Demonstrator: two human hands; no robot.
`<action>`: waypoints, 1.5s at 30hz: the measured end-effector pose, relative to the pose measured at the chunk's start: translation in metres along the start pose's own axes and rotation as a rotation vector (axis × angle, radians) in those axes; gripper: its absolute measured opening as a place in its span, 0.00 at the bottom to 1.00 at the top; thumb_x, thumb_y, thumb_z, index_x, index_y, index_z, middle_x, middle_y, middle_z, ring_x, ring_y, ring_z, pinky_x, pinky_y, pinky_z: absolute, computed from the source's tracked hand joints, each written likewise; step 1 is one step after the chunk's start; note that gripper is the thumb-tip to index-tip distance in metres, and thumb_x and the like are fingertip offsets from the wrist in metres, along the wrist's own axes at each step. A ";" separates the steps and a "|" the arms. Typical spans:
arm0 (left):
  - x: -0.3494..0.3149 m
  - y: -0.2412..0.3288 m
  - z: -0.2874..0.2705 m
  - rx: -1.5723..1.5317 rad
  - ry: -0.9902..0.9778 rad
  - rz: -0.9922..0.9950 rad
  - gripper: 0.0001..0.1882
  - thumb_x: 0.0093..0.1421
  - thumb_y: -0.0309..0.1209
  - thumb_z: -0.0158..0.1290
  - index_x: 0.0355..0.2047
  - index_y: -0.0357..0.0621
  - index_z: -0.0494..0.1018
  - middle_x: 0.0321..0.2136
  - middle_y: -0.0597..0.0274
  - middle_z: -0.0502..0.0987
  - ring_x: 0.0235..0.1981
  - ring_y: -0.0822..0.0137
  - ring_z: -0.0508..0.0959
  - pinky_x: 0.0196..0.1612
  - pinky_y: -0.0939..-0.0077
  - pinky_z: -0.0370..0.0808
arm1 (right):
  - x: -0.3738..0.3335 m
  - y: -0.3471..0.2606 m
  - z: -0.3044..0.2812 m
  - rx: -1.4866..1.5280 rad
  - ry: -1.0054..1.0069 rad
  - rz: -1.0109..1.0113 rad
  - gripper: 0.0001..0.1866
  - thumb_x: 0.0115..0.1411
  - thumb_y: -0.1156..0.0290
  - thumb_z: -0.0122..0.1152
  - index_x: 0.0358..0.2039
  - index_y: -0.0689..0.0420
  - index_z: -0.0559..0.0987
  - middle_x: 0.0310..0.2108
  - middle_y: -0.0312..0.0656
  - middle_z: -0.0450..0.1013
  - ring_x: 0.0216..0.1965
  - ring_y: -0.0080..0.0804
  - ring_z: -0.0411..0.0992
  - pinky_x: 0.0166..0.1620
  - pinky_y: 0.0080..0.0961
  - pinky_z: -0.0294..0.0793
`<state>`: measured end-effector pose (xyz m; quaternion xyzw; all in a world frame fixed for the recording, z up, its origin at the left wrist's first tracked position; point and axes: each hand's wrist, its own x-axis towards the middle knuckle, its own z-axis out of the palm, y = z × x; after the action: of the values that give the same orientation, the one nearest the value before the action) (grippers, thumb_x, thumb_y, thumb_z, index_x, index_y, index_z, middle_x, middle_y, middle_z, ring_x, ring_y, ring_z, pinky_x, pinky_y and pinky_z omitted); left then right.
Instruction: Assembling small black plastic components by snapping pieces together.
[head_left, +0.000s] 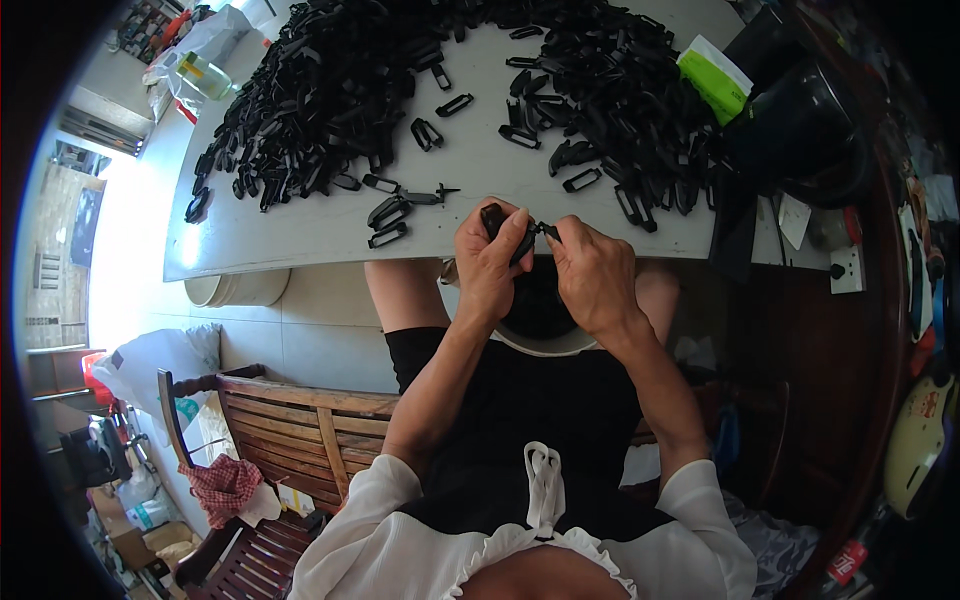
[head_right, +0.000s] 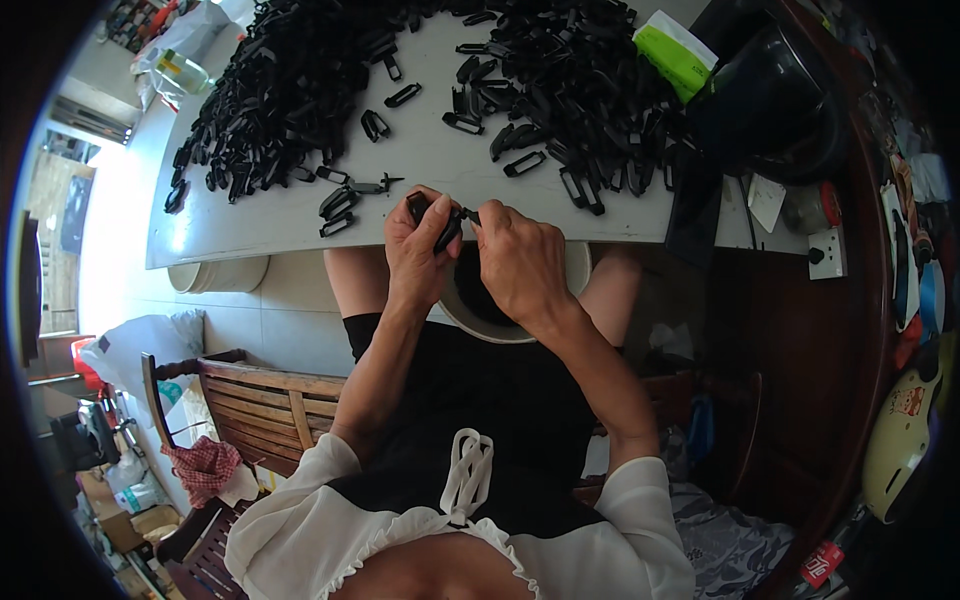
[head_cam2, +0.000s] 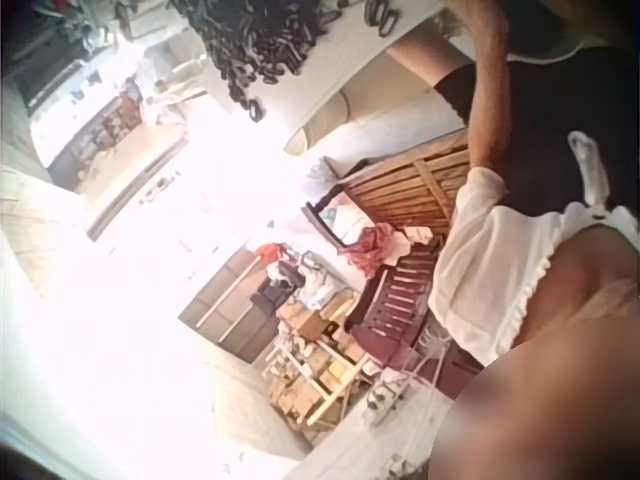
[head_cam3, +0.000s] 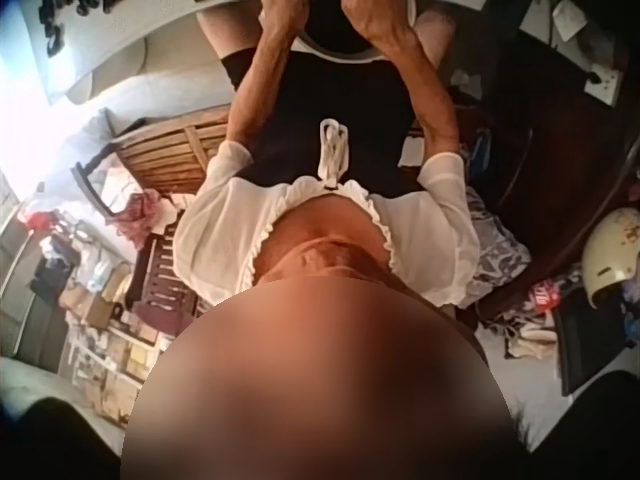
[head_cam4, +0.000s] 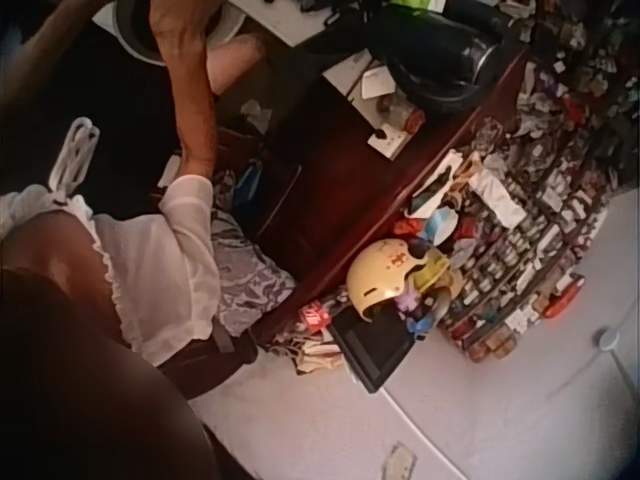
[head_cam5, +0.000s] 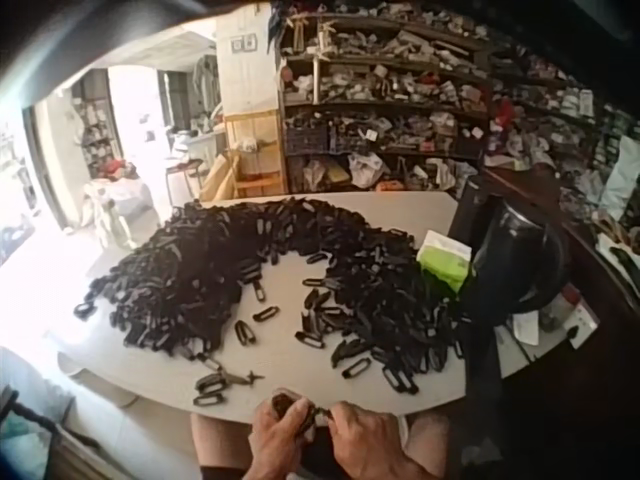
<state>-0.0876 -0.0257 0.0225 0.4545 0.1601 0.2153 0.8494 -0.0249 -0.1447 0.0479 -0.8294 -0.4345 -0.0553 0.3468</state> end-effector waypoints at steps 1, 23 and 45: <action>0.000 -0.001 0.000 0.042 0.015 0.028 0.09 0.62 0.30 0.52 0.27 0.41 0.67 0.16 0.69 0.67 0.13 0.79 0.64 0.15 0.87 0.56 | 0.000 -0.001 0.000 -0.041 -0.023 0.010 0.07 0.55 0.75 0.55 0.25 0.61 0.67 0.19 0.47 0.71 0.20 0.46 0.72 0.22 0.36 0.69; 0.016 0.003 0.011 0.273 -0.212 0.285 0.10 0.57 0.27 0.55 0.38 0.37 0.72 0.37 0.60 0.73 0.37 0.72 0.72 0.43 0.81 0.69 | -0.003 0.032 -0.003 1.582 -0.314 0.324 0.32 0.67 0.47 0.31 0.54 0.65 0.63 0.42 0.49 0.71 0.42 0.39 0.73 0.30 0.32 0.80; -0.005 -0.001 -0.038 -0.369 -0.245 -0.396 0.18 0.67 0.41 0.38 0.42 0.35 0.65 0.24 0.64 0.66 0.23 0.73 0.62 0.27 0.82 0.60 | 0.023 0.055 0.001 0.195 -0.081 0.369 0.08 0.63 0.69 0.50 0.37 0.59 0.75 0.20 0.43 0.71 0.24 0.31 0.73 0.26 0.29 0.71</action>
<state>-0.1092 -0.0017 0.0017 0.2749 0.0999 0.0145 0.9562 0.0306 -0.1490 0.0273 -0.8590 -0.2921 0.0847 0.4118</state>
